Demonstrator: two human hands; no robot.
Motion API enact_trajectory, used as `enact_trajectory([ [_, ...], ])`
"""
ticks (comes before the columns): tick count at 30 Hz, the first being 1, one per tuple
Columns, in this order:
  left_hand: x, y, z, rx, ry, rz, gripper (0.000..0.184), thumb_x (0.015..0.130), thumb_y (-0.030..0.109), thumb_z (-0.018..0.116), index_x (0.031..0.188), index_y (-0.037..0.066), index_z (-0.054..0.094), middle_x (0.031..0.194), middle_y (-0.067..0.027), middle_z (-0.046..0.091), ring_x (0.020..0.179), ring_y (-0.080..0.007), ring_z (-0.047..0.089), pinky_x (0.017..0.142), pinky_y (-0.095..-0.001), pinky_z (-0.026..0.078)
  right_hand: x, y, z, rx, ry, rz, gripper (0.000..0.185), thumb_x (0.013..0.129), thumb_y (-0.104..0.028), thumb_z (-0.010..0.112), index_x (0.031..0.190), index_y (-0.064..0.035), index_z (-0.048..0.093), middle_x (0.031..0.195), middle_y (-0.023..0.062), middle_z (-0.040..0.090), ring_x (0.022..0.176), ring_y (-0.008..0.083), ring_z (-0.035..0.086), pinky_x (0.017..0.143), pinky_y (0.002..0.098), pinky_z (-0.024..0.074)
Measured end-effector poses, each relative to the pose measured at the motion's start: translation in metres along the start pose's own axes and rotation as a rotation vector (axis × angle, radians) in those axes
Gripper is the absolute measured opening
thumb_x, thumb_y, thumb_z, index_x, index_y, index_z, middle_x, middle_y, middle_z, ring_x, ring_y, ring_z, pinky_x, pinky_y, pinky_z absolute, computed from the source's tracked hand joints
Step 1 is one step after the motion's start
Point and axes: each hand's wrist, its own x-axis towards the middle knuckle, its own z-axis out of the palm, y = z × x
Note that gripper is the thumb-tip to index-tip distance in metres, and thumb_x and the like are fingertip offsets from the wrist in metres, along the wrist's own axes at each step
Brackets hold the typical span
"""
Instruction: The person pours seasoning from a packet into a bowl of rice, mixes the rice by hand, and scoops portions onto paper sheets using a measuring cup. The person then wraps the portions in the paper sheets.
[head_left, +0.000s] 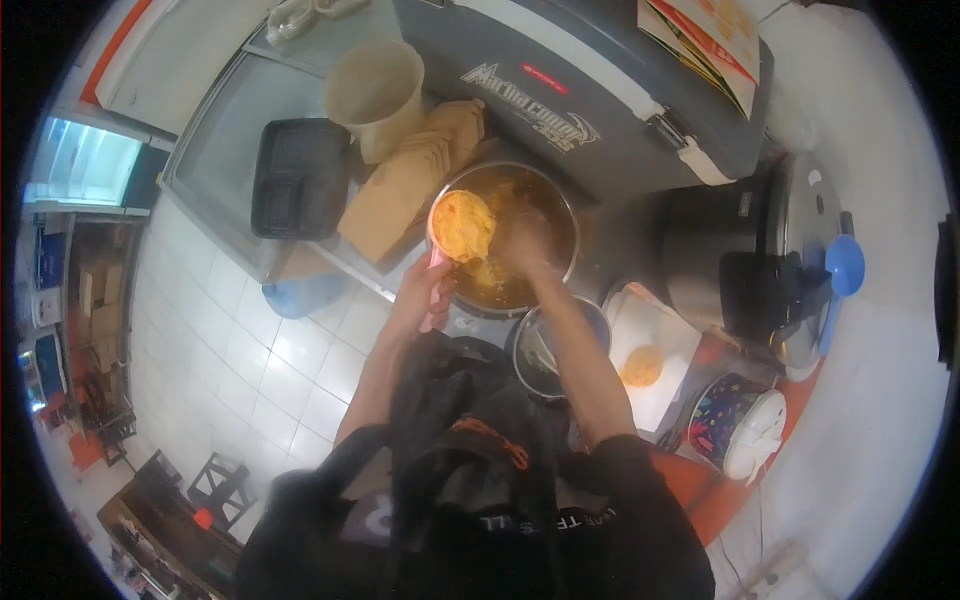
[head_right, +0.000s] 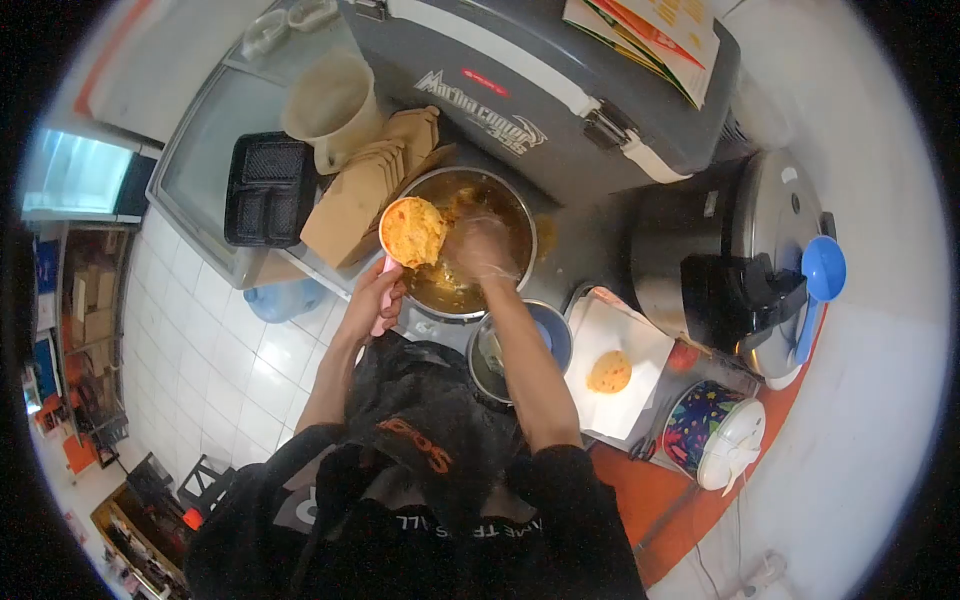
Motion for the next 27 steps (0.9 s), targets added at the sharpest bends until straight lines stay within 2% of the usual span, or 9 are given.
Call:
enact_trajectory([
  [2, 0.006, 0.003, -0.002, 0.034, -0.011, 0.013, 0.018, 0.103, 0.020, 0.049, 0.119, 0.013, 0.051, 0.070, 0.0031, 0.046, 0.040, -0.0060, 0.035, 0.032, -0.0237, 0.027, 0.001, -0.016, 0.008, -0.253, -0.086, -0.096, 0.036, 0.083, -0.034, 0.068, 0.104, -0.0061, 0.072, 0.093, 0.0197, 0.073, 0.088, 0.0394, 0.069, 0.084, 0.0473, 0.0551],
  [5, 0.011, -0.001, -0.008, 0.033, -0.014, 0.013, 0.019, 0.103, 0.021, 0.049, 0.120, 0.013, 0.051, 0.070, 0.0031, 0.047, 0.040, -0.0060, 0.035, 0.032, -0.0240, 0.027, -0.031, -0.047, -0.014, 0.095, 0.285, -0.311, 0.032, 0.080, -0.031, 0.068, 0.099, -0.0059, 0.074, 0.100, 0.0176, 0.073, 0.097, 0.0360, 0.068, 0.088, 0.0467, 0.0538],
  [8, 0.013, -0.004, -0.011, 0.032, 0.004, -0.001, 0.019, 0.103, 0.021, 0.050, 0.120, 0.013, 0.051, 0.071, 0.0028, 0.047, 0.040, -0.0060, 0.035, 0.032, -0.0236, 0.027, -0.035, -0.031, -0.021, 0.319, -0.110, -0.176, 0.031, 0.078, -0.028, 0.070, 0.099, -0.0053, 0.073, 0.104, 0.0169, 0.072, 0.102, 0.0332, 0.068, 0.092, 0.0466, 0.0530],
  [12, 0.016, -0.011, -0.007, -0.016, -0.028, -0.040, 0.018, 0.104, 0.023, 0.050, 0.120, 0.014, 0.051, 0.071, 0.0025, 0.048, 0.041, -0.0059, 0.036, 0.034, -0.0227, 0.027, -0.036, 0.013, 0.004, -0.123, -0.054, -0.323, 0.026, 0.088, -0.018, 0.058, 0.105, -0.0020, 0.070, 0.106, 0.0195, 0.071, 0.100, 0.0358, 0.068, 0.090, 0.0454, 0.0542],
  [14, 0.017, -0.014, -0.007, -0.015, -0.030, -0.054, 0.018, 0.104, 0.024, 0.050, 0.119, 0.015, 0.051, 0.071, 0.0025, 0.048, 0.042, -0.0058, 0.036, 0.034, -0.0225, 0.027, -0.052, -0.001, -0.008, -0.065, -0.016, -0.062, 0.026, 0.091, -0.012, 0.050, 0.102, 0.0001, 0.070, 0.105, 0.0219, 0.070, 0.099, 0.0387, 0.068, 0.089, 0.0451, 0.0545],
  [21, 0.015, -0.012, -0.003, -0.023, -0.065, -0.064, 0.010, 0.105, 0.024, 0.048, 0.111, 0.015, 0.050, 0.070, 0.0034, 0.045, 0.041, -0.0045, 0.034, 0.033, -0.0212, 0.025, -0.042, 0.032, 0.048, 0.017, -0.112, -0.133, 0.032, 0.084, -0.018, 0.066, 0.108, 0.0036, 0.068, 0.105, 0.0258, 0.070, 0.097, 0.0414, 0.068, 0.085, 0.0438, 0.0549],
  [23, 0.014, -0.011, -0.006, -0.056, -0.075, -0.069, 0.010, 0.105, 0.024, 0.048, 0.110, 0.015, 0.049, 0.070, 0.0035, 0.045, 0.041, -0.0045, 0.034, 0.033, -0.0211, 0.025, -0.043, 0.026, 0.003, 0.470, -0.341, 0.064, 0.039, 0.082, -0.019, 0.074, 0.113, 0.0035, 0.067, 0.103, 0.0209, 0.072, 0.090, 0.0310, 0.070, 0.079, 0.0380, 0.0546],
  [24, 0.012, -0.009, -0.006, -0.073, -0.074, -0.072, 0.011, 0.105, 0.024, 0.049, 0.111, 0.015, 0.050, 0.071, 0.0035, 0.047, 0.042, -0.0052, 0.035, 0.033, -0.0218, 0.025, -0.048, 0.018, -0.013, 0.467, -0.342, 0.062, 0.039, 0.082, -0.019, 0.074, 0.113, 0.0035, 0.067, 0.103, 0.0209, 0.072, 0.090, 0.0310, 0.070, 0.079, 0.0380, 0.0546],
  [27, 0.008, -0.006, -0.003, -0.088, -0.070, -0.065, 0.012, 0.104, 0.023, 0.050, 0.112, 0.014, 0.051, 0.072, 0.0033, 0.048, 0.043, -0.0062, 0.036, 0.034, -0.0225, 0.025, -0.068, -0.009, -0.059, 0.995, -0.105, 0.346, 0.036, 0.088, -0.017, 0.076, 0.119, -0.0015, 0.066, 0.095, 0.0058, 0.070, 0.075, 0.0112, 0.061, 0.064, 0.0286, 0.0506],
])
